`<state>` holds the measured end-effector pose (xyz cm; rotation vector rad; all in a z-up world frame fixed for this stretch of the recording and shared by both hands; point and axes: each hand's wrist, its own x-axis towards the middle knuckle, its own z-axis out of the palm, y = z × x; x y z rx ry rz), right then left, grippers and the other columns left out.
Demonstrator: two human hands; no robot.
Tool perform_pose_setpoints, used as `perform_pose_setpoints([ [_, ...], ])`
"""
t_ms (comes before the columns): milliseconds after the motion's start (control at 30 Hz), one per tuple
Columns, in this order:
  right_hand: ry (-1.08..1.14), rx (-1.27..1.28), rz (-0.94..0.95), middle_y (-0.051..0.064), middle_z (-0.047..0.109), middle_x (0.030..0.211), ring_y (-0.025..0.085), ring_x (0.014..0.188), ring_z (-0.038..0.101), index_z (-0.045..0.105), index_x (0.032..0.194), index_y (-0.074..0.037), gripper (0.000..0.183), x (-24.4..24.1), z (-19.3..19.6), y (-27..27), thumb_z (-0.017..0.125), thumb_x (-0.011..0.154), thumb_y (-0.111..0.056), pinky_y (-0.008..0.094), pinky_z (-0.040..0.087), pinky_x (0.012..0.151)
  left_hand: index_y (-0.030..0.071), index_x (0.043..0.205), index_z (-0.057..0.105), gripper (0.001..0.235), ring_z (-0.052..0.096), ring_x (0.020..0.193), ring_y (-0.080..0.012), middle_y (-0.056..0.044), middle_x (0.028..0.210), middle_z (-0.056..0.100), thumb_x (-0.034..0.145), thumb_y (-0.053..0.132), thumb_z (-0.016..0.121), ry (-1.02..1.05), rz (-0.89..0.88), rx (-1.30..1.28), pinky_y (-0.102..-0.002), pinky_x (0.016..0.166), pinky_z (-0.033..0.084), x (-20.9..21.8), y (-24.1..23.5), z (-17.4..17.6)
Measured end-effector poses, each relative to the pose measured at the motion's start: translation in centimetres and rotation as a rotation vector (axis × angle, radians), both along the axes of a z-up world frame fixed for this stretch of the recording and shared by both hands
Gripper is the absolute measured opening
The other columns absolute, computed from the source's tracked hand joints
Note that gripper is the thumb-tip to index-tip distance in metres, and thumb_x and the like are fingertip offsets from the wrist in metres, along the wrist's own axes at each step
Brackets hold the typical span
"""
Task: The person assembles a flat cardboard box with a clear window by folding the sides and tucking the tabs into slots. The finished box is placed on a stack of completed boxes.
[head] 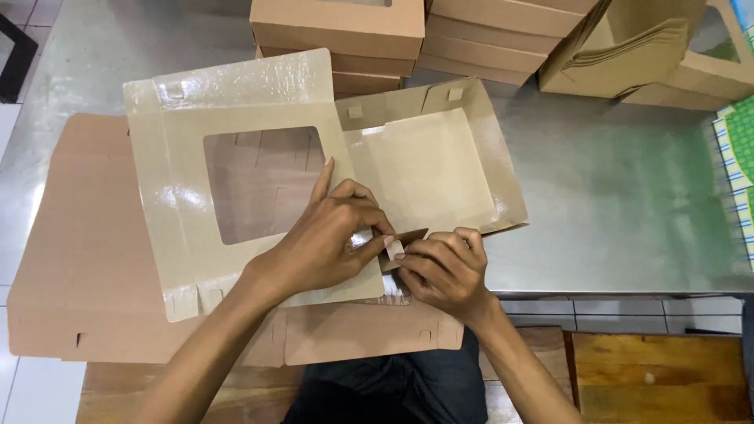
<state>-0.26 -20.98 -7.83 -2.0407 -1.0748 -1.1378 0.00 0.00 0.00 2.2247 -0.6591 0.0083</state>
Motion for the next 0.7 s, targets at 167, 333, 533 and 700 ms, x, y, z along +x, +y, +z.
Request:
perform_pose_setpoints([
  [167, -0.015, 0.012, -0.001, -0.006, 0.071, 0.079, 0.015, 0.068, 0.062, 0.069, 0.074, -0.021, 0.019, -0.3, 0.3, -0.1, 0.079, 0.082, -0.007, 0.033, 0.043, 0.072, 0.006, 0.079, 0.079, 0.005, 0.067, 0.102, -0.0354, -0.012, 0.072, 0.076, 0.081, 0.006, 0.075, 0.012, -0.007, 0.003, -0.078, 0.115, 0.003, -0.3, -0.2, 0.5],
  [333, -0.049, 0.028, -0.009, -0.005, 0.071, 0.079, 0.017, 0.067, 0.06, 0.07, 0.074, -0.021, 0.02, -0.7, 0.5, -0.1, 0.081, 0.083, -0.008, 0.034, 0.042, 0.071, 0.006, 0.08, 0.08, 0.006, 0.067, 0.102, -0.0357, -0.012, 0.073, 0.076, 0.081, 0.006, 0.074, 0.009, -0.03, -0.009, -0.08, 0.114, 0.002, -0.5, -0.2, 0.9],
  [533, -0.074, 0.083, -0.029, -0.002, 0.074, 0.076, 0.018, 0.063, 0.06, 0.074, 0.071, -0.02, 0.02, -0.9, 0.8, -1.4, 0.083, 0.085, -0.008, 0.034, 0.042, 0.071, 0.003, 0.084, 0.081, 0.011, 0.066, 0.106, -0.0403, -0.016, 0.082, 0.078, 0.084, 0.005, 0.07, 0.03, -0.087, -0.059, -0.081, 0.114, 0.0, -0.9, -0.3, 1.7],
  [700, -0.089, 0.048, -0.027, -0.002, 0.076, 0.079, 0.018, 0.067, 0.063, 0.076, 0.072, -0.02, 0.02, -1.8, 1.1, -2.4, 0.082, 0.086, -0.008, 0.034, 0.042, 0.074, 0.004, 0.086, 0.081, 0.01, 0.066, 0.104, -0.0361, -0.014, 0.079, 0.076, 0.084, 0.006, 0.071, 0.03, -0.102, -0.1, -0.078, 0.115, 0.0, -1.4, -1.4, 0.9],
])
